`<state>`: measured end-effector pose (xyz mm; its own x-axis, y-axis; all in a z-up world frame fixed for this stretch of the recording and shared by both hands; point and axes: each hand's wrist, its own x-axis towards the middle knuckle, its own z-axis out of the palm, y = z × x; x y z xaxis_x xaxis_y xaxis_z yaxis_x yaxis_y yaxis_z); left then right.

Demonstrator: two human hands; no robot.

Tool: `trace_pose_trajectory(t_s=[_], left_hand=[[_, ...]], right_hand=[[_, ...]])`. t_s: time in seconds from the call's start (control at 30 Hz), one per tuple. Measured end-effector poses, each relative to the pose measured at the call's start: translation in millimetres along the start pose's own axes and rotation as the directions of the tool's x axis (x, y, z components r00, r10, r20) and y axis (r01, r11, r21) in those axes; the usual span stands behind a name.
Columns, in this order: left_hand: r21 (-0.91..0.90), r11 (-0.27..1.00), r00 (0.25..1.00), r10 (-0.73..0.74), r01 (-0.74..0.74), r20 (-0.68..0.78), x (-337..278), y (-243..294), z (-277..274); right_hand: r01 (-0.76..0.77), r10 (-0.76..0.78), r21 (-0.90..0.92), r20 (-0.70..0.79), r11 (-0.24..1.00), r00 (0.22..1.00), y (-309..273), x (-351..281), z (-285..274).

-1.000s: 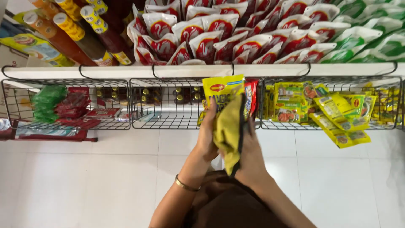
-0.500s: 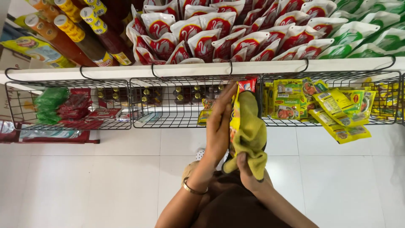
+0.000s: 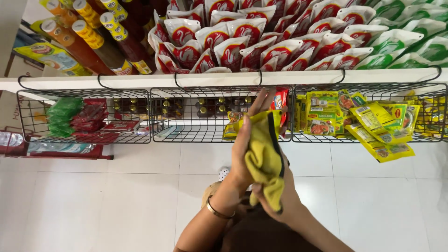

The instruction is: The person is wiping seasoning packets with a cloth and organizing them in wire baskets on a grocery shelf.

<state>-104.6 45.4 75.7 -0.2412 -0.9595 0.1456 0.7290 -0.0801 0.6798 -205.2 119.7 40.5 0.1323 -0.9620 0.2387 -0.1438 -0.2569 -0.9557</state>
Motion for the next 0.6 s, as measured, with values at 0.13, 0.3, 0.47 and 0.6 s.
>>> trace_pose_trajectory(t_s=[0.13,0.3,0.47,0.6], left_hand=[[-0.136,0.985,0.990,-0.095,0.110,0.108,-0.1,-12.0,-15.6],[0.039,0.899,0.890,-0.424,0.436,-0.169,-16.5,-38.5,-53.4],[0.283,0.806,0.852,-0.513,0.521,-0.108,-34.7,-17.1,-20.5],[0.366,0.700,0.772,-0.629,0.613,-0.088,-39.6,-12.2,-4.6]], right_hand=[[0.031,-0.019,-0.187,0.063,0.982,0.998,-11.4,8.6,0.2],[0.215,-0.219,-0.326,0.025,0.921,0.975,-6.3,29.1,-0.4],[-0.328,0.338,0.086,-0.183,0.941,0.923,47.3,22.0,-11.9],[-0.113,0.148,0.111,-0.401,0.987,0.904,126.0,31.2,-44.0]])
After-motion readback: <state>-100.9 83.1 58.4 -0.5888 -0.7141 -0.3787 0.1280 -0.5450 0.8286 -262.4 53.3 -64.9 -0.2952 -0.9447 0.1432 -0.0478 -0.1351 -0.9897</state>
